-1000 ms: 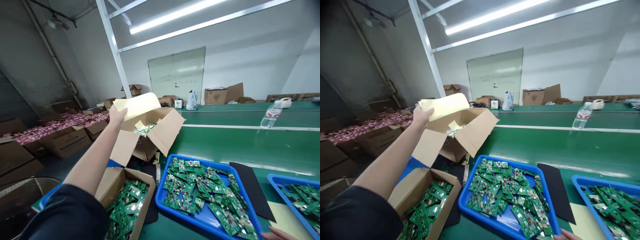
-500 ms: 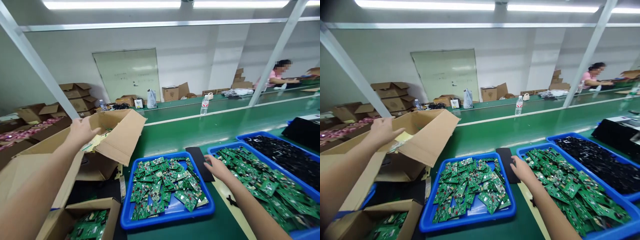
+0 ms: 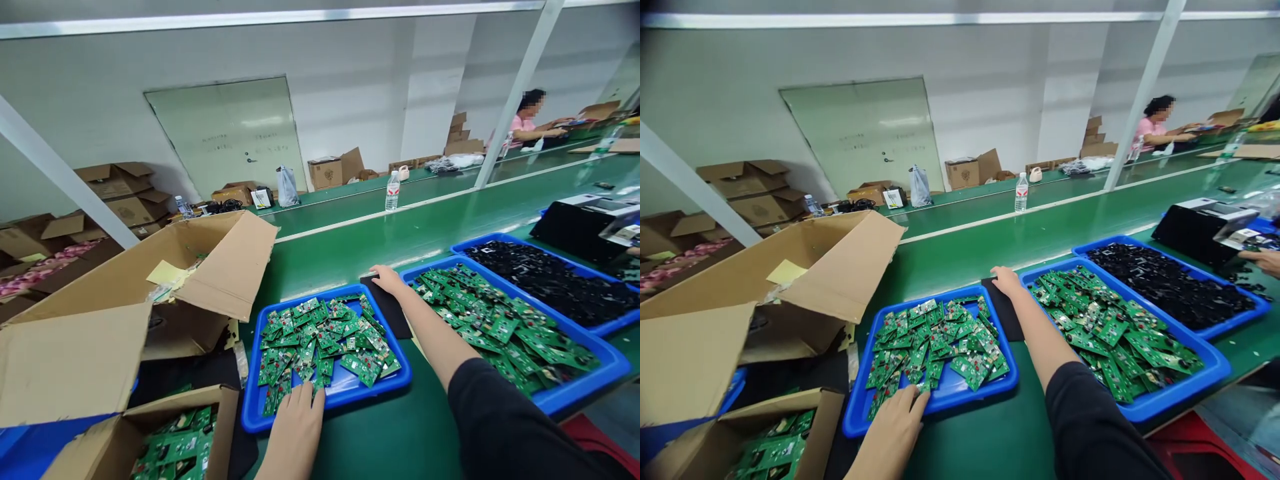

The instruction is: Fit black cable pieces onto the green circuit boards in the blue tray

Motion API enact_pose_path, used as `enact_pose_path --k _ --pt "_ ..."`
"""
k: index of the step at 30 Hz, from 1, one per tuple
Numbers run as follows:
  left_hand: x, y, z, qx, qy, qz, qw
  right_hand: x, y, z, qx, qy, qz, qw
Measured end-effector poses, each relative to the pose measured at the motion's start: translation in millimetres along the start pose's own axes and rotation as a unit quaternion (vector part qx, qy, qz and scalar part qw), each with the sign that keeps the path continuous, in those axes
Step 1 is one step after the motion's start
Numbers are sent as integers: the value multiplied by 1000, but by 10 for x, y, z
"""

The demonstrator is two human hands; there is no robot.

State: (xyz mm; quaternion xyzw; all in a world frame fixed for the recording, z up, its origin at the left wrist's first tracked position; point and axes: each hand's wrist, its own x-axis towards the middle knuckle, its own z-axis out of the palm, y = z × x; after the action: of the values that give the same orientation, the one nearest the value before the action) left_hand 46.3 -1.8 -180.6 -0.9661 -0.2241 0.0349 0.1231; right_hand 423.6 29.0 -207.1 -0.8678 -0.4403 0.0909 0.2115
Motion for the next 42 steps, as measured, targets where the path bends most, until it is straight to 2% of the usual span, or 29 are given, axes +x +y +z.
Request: enact_pose_path --k 3,8,14,20,21,23,24,25,26,28,30,31,33,35,37,38,40,42 --pt "48 11 39 19 34 15 999 -10 -18 -112 -4 14 5 1000" --pt "138 12 -81 16 -3 76 997 -64 -42 -449 6 56 20 998" --pt "205 128 -264 -16 -45 88 995 -337 -138 -945 23 152 18 988" --pt "200 270 -394 -70 -81 29 994 -792 -442 -1427 81 265 -53 959" --pt "182 256 -427 -84 -82 15 993 -891 -483 -1470 111 279 -75 951" --pt "138 205 -501 -179 -56 -28 982 -1100 -538 -1490 253 303 -129 910" --pt "116 179 -537 -265 -27 -59 962 -1204 -552 -1465 314 300 -141 890" --pt "96 159 -569 -370 8 -90 925 -1305 -557 -1417 369 286 -144 872" --pt "80 148 -599 -479 46 -116 869 -1401 -556 -1349 419 264 -140 857" --pt "55 160 -648 -653 99 -142 738 -1581 -539 -1170 493 227 -103 834" --pt "29 199 -691 -757 126 -155 622 -1749 -506 -964 531 196 -53 823" --pt "10 218 -713 -789 133 -164 577 -1831 -482 -863 540 169 -33 824" --pt "-42 238 -756 -824 139 -185 517 -1989 -420 -686 538 116 2 835" --pt "-112 228 -798 -836 139 -193 494 -2132 -352 -562 511 59 31 857" --pt "-186 205 -835 -832 135 -201 499 -2252 -312 -505 456 28 36 889" --pt "-220 196 -851 -826 128 -202 511 -2304 -317 -503 417 40 27 908" --pt "-272 193 -878 -815 107 -192 537 -2397 -399 -544 331 115 -23 936" --pt "-304 215 -897 -805 84 -170 562 -2479 -579 -620 260 194 -126 937"
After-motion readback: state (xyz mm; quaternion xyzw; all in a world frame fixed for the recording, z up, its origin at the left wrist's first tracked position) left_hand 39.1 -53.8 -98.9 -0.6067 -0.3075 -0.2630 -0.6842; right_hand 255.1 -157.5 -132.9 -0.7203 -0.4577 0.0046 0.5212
